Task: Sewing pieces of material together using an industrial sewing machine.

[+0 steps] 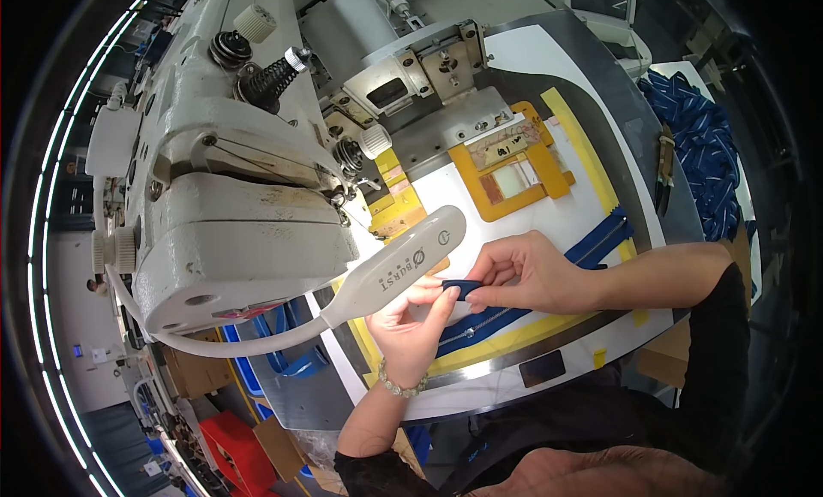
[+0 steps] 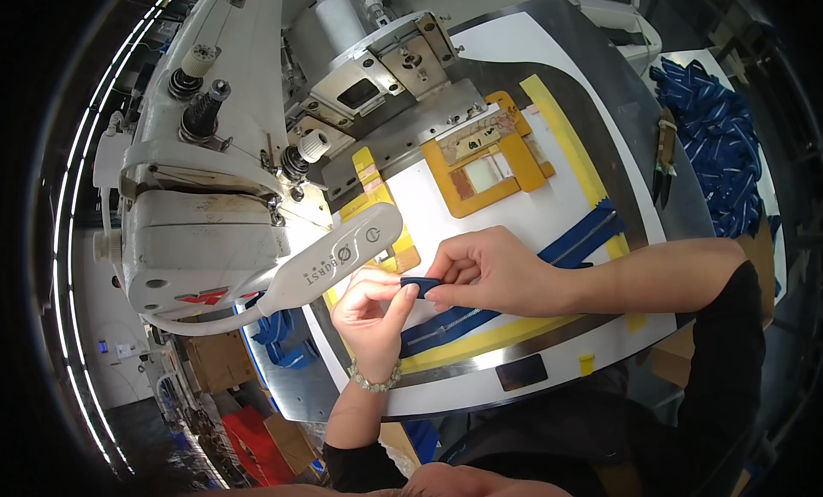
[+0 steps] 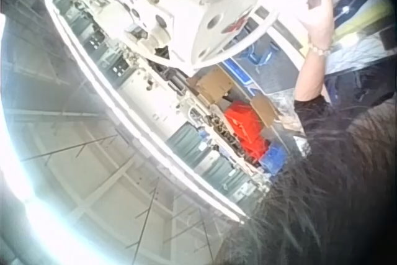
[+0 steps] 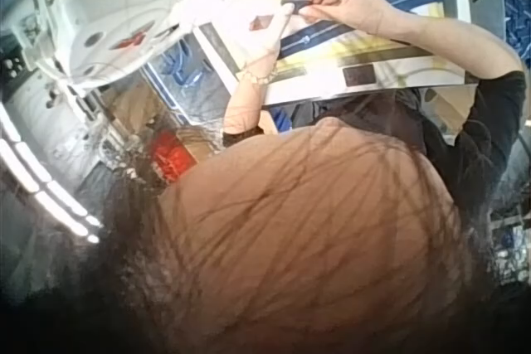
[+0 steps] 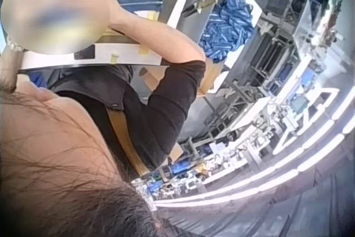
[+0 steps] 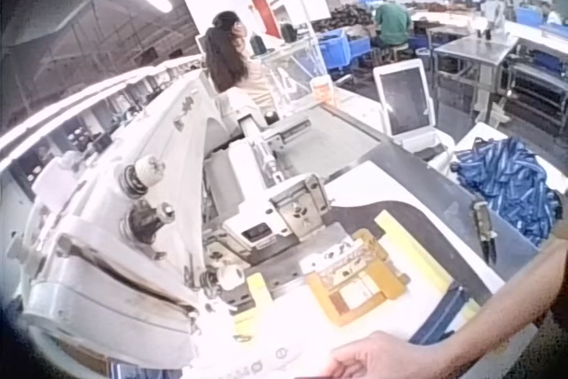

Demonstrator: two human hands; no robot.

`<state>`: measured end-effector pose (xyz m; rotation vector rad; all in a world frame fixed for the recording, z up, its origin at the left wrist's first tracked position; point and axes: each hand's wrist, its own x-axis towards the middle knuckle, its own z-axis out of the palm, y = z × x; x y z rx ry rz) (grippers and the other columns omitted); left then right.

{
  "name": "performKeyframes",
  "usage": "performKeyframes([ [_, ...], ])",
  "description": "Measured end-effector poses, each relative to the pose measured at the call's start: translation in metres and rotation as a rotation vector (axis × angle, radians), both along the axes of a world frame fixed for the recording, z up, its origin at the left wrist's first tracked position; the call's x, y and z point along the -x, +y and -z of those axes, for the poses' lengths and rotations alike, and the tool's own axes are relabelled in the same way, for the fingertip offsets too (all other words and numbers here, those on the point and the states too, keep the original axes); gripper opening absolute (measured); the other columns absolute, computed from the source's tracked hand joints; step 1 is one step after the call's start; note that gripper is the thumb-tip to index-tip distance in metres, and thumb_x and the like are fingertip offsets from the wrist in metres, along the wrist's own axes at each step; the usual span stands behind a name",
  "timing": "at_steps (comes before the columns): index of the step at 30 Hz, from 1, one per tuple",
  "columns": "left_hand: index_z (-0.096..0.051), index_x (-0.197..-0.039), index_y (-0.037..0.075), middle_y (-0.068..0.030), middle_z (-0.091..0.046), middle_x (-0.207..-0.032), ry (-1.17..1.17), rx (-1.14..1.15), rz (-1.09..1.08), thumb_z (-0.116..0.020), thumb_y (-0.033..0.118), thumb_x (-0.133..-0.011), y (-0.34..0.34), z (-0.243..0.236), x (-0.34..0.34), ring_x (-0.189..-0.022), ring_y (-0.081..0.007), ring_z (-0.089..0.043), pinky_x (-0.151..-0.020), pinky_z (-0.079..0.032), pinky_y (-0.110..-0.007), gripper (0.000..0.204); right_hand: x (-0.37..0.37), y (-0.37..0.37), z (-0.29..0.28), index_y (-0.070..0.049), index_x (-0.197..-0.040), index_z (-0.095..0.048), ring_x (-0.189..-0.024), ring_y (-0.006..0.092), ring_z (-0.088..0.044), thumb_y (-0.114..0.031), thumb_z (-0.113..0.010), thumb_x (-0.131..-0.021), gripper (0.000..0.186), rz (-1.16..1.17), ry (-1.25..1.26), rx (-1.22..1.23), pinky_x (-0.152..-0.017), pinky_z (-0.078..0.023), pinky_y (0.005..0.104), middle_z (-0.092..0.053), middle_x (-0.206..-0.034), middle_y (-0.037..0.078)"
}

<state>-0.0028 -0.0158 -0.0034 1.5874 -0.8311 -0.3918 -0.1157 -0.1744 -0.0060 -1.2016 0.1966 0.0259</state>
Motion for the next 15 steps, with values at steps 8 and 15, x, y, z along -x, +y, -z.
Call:
performKeyframes([
  [8, -0.061, -0.070, 0.001, -0.0069, -0.062, -0.076, -0.046, 0.000, 0.000, -0.072, -0.008, -0.069, -0.0011, -0.0024, 0.0025, -0.075, -0.0145, -0.054, -0.070, -0.043, -0.026, 0.014, 0.0017, -0.0008, -0.0028, 0.004, -0.089, -0.059, -0.077, 0.0090, -0.064, -0.006, -0.066, -0.083, 0.013, -0.030, 0.013, 0.002, -0.069, -0.051, 0.0187, -0.066, -0.082, 0.009],
  [15, -0.062, -0.069, 0.001, -0.0077, -0.064, -0.076, -0.133, -0.009, 0.048, -0.074, -0.007, -0.066, -0.0002, -0.0075, 0.0016, -0.074, -0.0157, -0.058, -0.071, -0.045, -0.028, 0.015, 0.0006, -0.0023, -0.0038, 0.003, -0.088, -0.058, -0.074, 0.0092, -0.064, -0.007, -0.064, -0.084, 0.012, -0.098, 0.013, 0.077, -0.067, -0.051, 0.0192, -0.067, -0.081, 0.009],
])
